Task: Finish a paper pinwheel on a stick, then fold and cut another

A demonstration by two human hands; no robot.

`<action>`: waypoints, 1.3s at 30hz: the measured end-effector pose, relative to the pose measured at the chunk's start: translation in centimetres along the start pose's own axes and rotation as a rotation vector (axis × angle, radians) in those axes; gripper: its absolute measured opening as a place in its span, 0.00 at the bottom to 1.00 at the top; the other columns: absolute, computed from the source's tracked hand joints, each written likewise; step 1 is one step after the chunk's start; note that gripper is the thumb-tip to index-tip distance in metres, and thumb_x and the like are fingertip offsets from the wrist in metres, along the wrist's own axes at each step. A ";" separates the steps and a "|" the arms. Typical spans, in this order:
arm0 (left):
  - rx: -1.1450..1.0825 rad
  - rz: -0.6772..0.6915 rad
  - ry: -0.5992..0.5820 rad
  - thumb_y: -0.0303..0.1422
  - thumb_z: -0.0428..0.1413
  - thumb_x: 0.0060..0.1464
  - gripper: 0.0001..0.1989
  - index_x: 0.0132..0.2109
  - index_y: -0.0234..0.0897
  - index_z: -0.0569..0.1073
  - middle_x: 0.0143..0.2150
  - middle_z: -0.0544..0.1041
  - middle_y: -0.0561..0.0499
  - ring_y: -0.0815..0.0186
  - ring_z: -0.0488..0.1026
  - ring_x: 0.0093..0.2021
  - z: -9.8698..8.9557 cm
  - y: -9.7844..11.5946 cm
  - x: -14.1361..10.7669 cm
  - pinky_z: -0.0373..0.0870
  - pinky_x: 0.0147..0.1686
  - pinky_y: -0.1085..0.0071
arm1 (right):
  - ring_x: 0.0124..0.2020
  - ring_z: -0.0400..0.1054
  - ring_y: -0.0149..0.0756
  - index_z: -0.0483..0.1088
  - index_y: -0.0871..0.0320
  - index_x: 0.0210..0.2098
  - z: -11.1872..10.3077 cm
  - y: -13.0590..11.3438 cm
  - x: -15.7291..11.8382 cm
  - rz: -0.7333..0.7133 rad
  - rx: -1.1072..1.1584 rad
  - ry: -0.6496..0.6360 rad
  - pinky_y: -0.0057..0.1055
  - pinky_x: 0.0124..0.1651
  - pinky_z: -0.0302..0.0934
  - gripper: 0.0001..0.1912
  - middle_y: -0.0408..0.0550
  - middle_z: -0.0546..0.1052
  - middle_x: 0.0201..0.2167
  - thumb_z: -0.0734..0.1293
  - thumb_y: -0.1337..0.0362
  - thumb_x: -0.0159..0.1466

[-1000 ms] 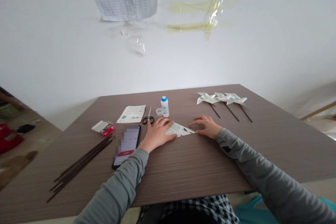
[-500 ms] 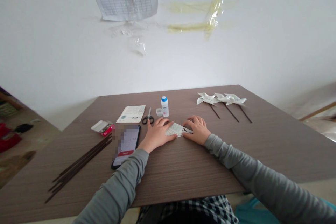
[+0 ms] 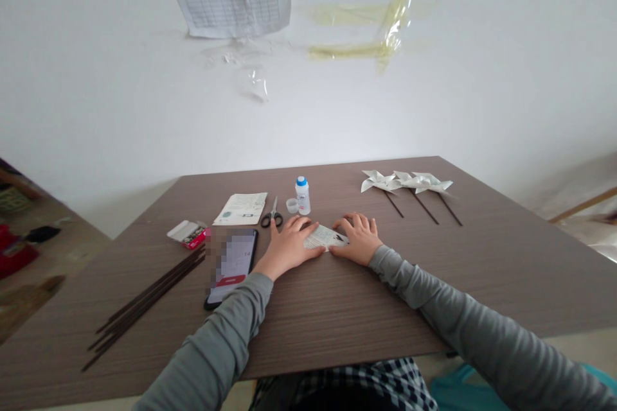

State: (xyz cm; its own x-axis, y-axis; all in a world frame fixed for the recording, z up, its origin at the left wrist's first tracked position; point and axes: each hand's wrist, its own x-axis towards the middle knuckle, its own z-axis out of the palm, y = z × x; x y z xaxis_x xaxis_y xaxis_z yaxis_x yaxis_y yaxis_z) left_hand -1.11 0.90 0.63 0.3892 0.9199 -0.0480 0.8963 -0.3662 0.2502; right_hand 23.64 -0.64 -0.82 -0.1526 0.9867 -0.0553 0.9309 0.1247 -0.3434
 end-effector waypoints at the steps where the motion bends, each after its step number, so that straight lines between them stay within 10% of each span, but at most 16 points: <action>1: -0.002 0.002 -0.001 0.61 0.71 0.77 0.38 0.86 0.61 0.83 0.93 0.75 0.42 0.28 0.63 0.95 0.0 -0.1 0.0 0.45 0.96 0.17 | 0.95 0.55 0.71 0.81 0.42 0.80 -0.1 0.0 0.0 0.007 0.002 -0.007 0.83 0.94 0.44 0.36 0.62 0.71 0.89 0.82 0.45 0.76; 28: -0.017 0.013 -0.002 0.62 0.67 0.77 0.38 0.87 0.61 0.82 0.94 0.75 0.43 0.27 0.63 0.95 0.0 -1.0 -0.5 0.46 0.95 0.16 | 1.01 0.45 0.70 0.80 0.31 0.86 -2.1 4.7 1.3 0.032 0.062 -0.140 0.85 0.95 0.47 0.43 0.51 0.65 0.97 0.75 0.64 0.74; 34: 0.005 0.007 -0.003 0.60 0.69 0.78 0.38 0.87 0.62 0.81 0.94 0.75 0.44 0.28 0.63 0.96 -0.1 -0.3 -0.5 0.45 0.95 0.14 | 1.01 0.42 0.72 0.81 0.33 0.85 -1.2 3.1 0.7 0.034 0.037 -0.065 0.89 0.95 0.43 0.32 0.52 0.62 0.98 0.75 0.49 0.83; 39: 0.009 -0.009 -0.006 0.57 0.70 0.80 0.37 0.88 0.58 0.82 0.94 0.74 0.41 0.28 0.63 0.96 -0.6 0.5 -0.7 0.44 0.96 0.16 | 1.01 0.38 0.74 0.71 0.38 0.93 -0.3 0.8 0.0 0.017 -0.038 -0.062 0.84 0.97 0.39 0.47 0.58 0.57 1.00 0.78 0.35 0.81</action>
State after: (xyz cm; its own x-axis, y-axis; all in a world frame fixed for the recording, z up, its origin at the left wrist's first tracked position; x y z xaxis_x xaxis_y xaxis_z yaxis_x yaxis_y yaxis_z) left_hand -1.07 0.16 1.37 0.3823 0.9223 -0.0565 0.9017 -0.3590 0.2410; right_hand 24.48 -0.46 -0.85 -0.1558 0.9806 -0.1188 0.9451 0.1130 -0.3065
